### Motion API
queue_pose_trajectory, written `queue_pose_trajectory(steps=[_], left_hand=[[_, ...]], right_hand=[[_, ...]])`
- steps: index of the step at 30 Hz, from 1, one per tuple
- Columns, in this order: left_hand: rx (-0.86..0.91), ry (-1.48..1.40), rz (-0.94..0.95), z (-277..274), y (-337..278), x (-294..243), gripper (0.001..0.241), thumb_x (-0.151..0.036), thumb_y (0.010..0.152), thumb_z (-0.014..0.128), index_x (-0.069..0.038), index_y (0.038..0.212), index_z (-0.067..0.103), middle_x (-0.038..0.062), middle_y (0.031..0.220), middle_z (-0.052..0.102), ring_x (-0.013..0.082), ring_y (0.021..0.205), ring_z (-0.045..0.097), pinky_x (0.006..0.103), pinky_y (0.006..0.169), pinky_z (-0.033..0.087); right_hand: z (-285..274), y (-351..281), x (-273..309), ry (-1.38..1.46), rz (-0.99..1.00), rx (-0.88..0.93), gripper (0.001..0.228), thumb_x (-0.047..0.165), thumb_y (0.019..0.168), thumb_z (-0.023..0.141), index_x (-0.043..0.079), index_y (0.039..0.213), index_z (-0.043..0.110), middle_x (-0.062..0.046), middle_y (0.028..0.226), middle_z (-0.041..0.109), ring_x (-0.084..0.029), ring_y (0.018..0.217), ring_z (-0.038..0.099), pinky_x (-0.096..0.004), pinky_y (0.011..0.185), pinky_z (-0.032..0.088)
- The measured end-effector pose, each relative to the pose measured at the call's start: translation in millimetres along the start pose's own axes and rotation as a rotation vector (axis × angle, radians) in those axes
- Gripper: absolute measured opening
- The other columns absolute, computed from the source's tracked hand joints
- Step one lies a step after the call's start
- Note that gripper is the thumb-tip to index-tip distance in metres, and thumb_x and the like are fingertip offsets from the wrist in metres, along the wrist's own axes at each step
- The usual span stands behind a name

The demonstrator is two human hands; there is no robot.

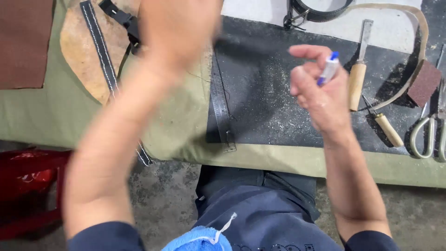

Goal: Measuring and marking a leather strap using a ruler and pen, then cutting a specific shape using a template and scissors.

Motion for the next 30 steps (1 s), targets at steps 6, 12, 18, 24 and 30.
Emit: queue_pose_trajectory(steps=[6, 12, 18, 24, 30], left_hand=[[0.037, -0.050, -0.095, 90.6, -130.7, -34.5, 0.010, -0.018, 0.095, 0.053, -0.016, 0.086, 0.057, -0.004, 0.075, 0.047, 0.0209, 0.072, 0.050, 0.0381, 0.063, 0.040], [0.061, -0.006, -0.219, 100.2, -170.9, -50.3, 0.006, -0.018, 0.096, 0.061, -0.018, 0.102, 0.063, -0.005, 0.091, 0.056, 0.0189, 0.090, 0.058, 0.0339, 0.074, 0.045], [0.296, 0.006, -0.160, 89.8, -162.9, -23.7, 0.022, -0.005, 0.100, 0.057, -0.019, 0.116, 0.061, -0.004, 0.086, 0.057, 0.0181, 0.084, 0.060, 0.0308, 0.074, 0.048], [0.513, -0.345, -0.288, 85.0, -158.6, -9.6, 0.009, -0.012, 0.097, 0.060, -0.018, 0.104, 0.059, 0.001, 0.090, 0.056, 0.0235, 0.089, 0.058, 0.0379, 0.077, 0.050], [0.727, -0.467, -0.365, 84.0, -148.3, -19.9, 0.023, -0.006, 0.094, 0.060, -0.014, 0.114, 0.053, 0.008, 0.092, 0.065, 0.0321, 0.093, 0.066, 0.0448, 0.085, 0.049]], right_hand=[[32.6, -7.3, -41.5, 0.082, 0.039, -0.039, 0.064, 0.030, 0.097, 0.076, -0.002, 0.142, 0.045, -0.004, 0.075, 0.057, -0.004, 0.051, 0.047, -0.017, 0.044, 0.043], [36.8, -21.2, -71.0, 0.112, 0.078, -0.217, 0.025, 0.022, 0.105, 0.069, 0.000, 0.115, 0.061, -0.005, 0.071, 0.054, -0.001, 0.042, 0.042, -0.016, 0.038, 0.035], [25.4, -17.1, -63.4, 0.019, 0.052, -0.159, 0.017, 0.015, 0.109, 0.062, 0.000, 0.118, 0.058, -0.006, 0.077, 0.057, -0.002, 0.044, 0.042, -0.017, 0.039, 0.038], [23.2, -15.1, -65.8, 0.058, 0.040, -0.117, 0.015, 0.012, 0.109, 0.062, 0.000, 0.117, 0.057, -0.007, 0.077, 0.058, 0.000, 0.043, 0.041, -0.017, 0.038, 0.038], [8.5, -13.8, -68.2, 0.115, 0.043, -0.106, 0.012, 0.013, 0.110, 0.060, 0.004, 0.117, 0.056, -0.006, 0.079, 0.059, -0.001, 0.043, 0.042, -0.017, 0.040, 0.040]])
Point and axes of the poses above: each hand's wrist, its own y-axis towards the middle knuckle, its own z-axis out of the palm, x = y × z, the point moved 3 cm from there along y, towards the middle knuckle
